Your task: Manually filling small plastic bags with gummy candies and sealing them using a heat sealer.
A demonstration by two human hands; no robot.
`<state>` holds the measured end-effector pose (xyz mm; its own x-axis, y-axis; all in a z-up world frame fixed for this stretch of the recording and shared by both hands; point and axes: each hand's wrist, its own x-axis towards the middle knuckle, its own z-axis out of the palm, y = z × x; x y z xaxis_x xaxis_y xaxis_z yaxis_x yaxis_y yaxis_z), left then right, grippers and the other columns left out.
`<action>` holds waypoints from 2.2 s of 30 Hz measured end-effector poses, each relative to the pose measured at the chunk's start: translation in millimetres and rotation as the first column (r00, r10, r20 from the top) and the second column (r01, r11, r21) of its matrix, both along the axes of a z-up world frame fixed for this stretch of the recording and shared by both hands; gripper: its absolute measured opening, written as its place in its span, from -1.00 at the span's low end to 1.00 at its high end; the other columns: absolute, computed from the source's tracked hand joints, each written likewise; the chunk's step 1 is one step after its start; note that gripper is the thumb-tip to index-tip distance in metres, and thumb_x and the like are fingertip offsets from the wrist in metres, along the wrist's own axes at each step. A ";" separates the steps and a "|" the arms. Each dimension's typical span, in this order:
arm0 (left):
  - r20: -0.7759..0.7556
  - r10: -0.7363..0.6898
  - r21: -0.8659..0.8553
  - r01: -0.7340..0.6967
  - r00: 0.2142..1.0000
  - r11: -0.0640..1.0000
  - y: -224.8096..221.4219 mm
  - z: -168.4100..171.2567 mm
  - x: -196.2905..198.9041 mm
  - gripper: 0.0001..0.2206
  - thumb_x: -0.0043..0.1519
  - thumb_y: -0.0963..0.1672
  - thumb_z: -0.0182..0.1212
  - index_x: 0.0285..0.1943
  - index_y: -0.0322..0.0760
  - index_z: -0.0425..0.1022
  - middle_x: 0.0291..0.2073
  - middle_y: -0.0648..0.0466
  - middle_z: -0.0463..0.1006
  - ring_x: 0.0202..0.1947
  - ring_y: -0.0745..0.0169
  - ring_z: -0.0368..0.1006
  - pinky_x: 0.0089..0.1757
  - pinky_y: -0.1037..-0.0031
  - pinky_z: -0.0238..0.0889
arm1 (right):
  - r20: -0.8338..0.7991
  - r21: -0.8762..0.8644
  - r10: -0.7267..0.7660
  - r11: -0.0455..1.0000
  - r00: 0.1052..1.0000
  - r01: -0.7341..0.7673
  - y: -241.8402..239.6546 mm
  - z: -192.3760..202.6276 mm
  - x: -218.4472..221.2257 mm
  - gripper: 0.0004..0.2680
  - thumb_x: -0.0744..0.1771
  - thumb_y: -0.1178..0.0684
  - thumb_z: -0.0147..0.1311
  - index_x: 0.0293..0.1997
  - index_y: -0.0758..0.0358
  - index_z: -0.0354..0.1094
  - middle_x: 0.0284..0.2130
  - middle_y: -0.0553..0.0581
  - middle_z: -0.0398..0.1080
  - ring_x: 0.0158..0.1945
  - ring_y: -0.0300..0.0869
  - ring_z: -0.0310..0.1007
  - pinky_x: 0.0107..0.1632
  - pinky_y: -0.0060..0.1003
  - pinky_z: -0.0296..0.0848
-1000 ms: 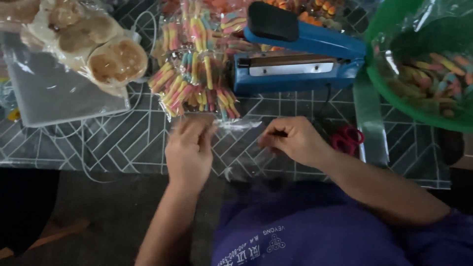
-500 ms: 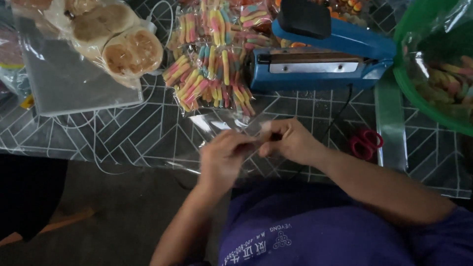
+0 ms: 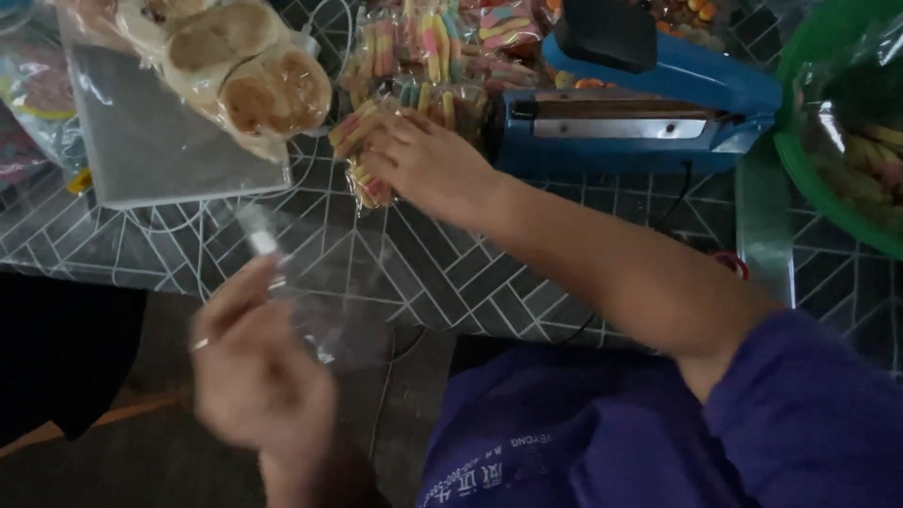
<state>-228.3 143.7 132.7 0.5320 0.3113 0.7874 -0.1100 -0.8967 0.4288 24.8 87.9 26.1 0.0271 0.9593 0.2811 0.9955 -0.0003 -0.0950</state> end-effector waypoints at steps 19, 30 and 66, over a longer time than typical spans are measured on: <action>-0.342 -0.469 0.119 0.533 0.814 0.838 -138.5 -158.9 140.5 -0.83 0.28 -0.10 0.30 0.02 -0.14 0.61 0.05 -0.13 0.53 -0.01 -0.13 0.51 -0.21 0.18 0.38 | -0.932 -0.227 -0.355 0.730 0.075 0.645 -224.3 47.6 -30.5 -0.67 0.33 0.15 0.11 0.24 0.30 0.22 -0.04 0.20 0.50 -0.03 -0.10 0.57 0.03 -0.26 0.56; -0.596 0.082 -0.021 -0.118 0.798 0.993 67.6 -90.7 156.5 -0.55 0.31 -0.19 0.37 0.35 -0.51 0.37 0.14 -0.43 0.44 0.13 -0.57 0.45 0.07 -0.12 0.30 | -0.975 -0.089 -0.196 0.773 0.102 0.628 -235.2 1.3 -16.3 -0.73 0.31 0.37 0.17 0.15 0.53 0.39 -0.15 0.48 0.51 -0.31 0.10 0.61 -0.18 -0.14 0.58; -0.558 -0.031 -0.508 -0.311 0.829 0.803 95.2 -140.5 115.9 -0.42 0.06 -0.18 0.63 0.20 -0.48 0.40 -0.15 -0.26 0.62 -0.16 -0.24 0.64 -0.30 0.24 0.53 | -0.912 0.126 0.016 0.962 0.411 0.242 -218.5 -32.5 -35.1 -0.67 0.39 0.27 -0.03 0.34 0.49 0.17 -0.02 0.25 0.24 0.10 -0.04 0.39 0.11 -0.30 0.52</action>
<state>-112.3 238.9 -7.8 0.7095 0.7020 0.0619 0.3869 -0.4614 0.7984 -10.2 -130.6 -6.4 0.4908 0.8465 0.2064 0.3254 0.0417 -0.9447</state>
